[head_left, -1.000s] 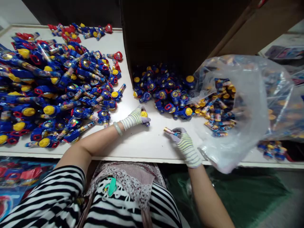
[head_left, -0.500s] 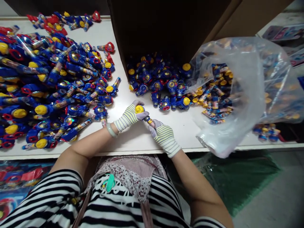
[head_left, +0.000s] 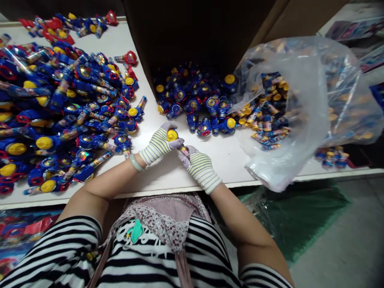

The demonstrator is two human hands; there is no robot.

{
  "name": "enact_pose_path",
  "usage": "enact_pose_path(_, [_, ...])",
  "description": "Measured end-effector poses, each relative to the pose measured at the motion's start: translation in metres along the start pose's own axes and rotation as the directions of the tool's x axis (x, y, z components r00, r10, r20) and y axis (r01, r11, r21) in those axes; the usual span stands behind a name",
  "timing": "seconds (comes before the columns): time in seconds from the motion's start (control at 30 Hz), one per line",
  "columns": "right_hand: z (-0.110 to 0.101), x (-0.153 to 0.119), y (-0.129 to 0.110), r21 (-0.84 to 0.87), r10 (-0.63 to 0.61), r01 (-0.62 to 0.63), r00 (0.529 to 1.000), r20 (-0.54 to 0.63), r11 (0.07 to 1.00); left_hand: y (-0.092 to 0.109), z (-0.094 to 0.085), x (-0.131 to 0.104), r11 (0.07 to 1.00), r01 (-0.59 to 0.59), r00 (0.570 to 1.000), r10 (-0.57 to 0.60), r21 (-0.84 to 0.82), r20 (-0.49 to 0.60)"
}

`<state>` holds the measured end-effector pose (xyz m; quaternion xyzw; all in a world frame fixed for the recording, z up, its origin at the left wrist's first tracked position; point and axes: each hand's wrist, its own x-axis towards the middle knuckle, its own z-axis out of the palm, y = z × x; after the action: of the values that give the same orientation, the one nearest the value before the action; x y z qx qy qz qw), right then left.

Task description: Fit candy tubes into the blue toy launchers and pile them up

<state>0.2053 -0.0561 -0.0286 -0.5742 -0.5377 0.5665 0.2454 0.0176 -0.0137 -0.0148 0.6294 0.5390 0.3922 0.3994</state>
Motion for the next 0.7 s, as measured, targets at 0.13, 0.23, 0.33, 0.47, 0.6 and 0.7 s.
enact_pose_path(0.13, [0.005, -0.003, 0.007, 0.205, -0.066, 0.014, 0.966, 0.251, 0.979, 0.001, 0.0, -0.003, 0.984, -0.054, 0.997, 0.064, -0.169, 0.053])
enact_pose_path(0.23, [0.014, 0.0, 0.014, 0.241, -0.118, 0.037, 0.936, 0.331, 0.97, -0.001, -0.007, -0.002, 0.974, -0.137, 0.98, 0.16, -0.182, 0.12])
enact_pose_path(0.33, [0.016, 0.004, 0.011, 0.04, -0.14, 0.136, 0.982, 0.125, 0.99, -0.004, -0.013, 0.001, 0.998, -0.062, 0.993, 0.062, -0.009, 0.101])
enact_pose_path(0.47, [0.021, 0.0, 0.001, -0.133, -0.112, 0.121, 0.991, 0.075, 0.984, -0.004, -0.009, -0.003, 0.988, 0.046, 0.999, -0.049, 0.145, 0.017])
enact_pose_path(0.6, [0.036, -0.006, -0.006, 0.127, -0.132, 0.095, 0.938, 0.32, 0.987, 0.0, -0.025, -0.012, 0.993, 0.004, 1.0, 0.0, 0.117, -0.03])
enact_pose_path(0.7, [0.009, 0.009, -0.009, 0.014, -0.258, 0.266, 0.921, 0.292, 0.964, 0.009, -0.061, -0.013, 0.985, -0.059, 0.984, 0.084, 0.16, -0.154])
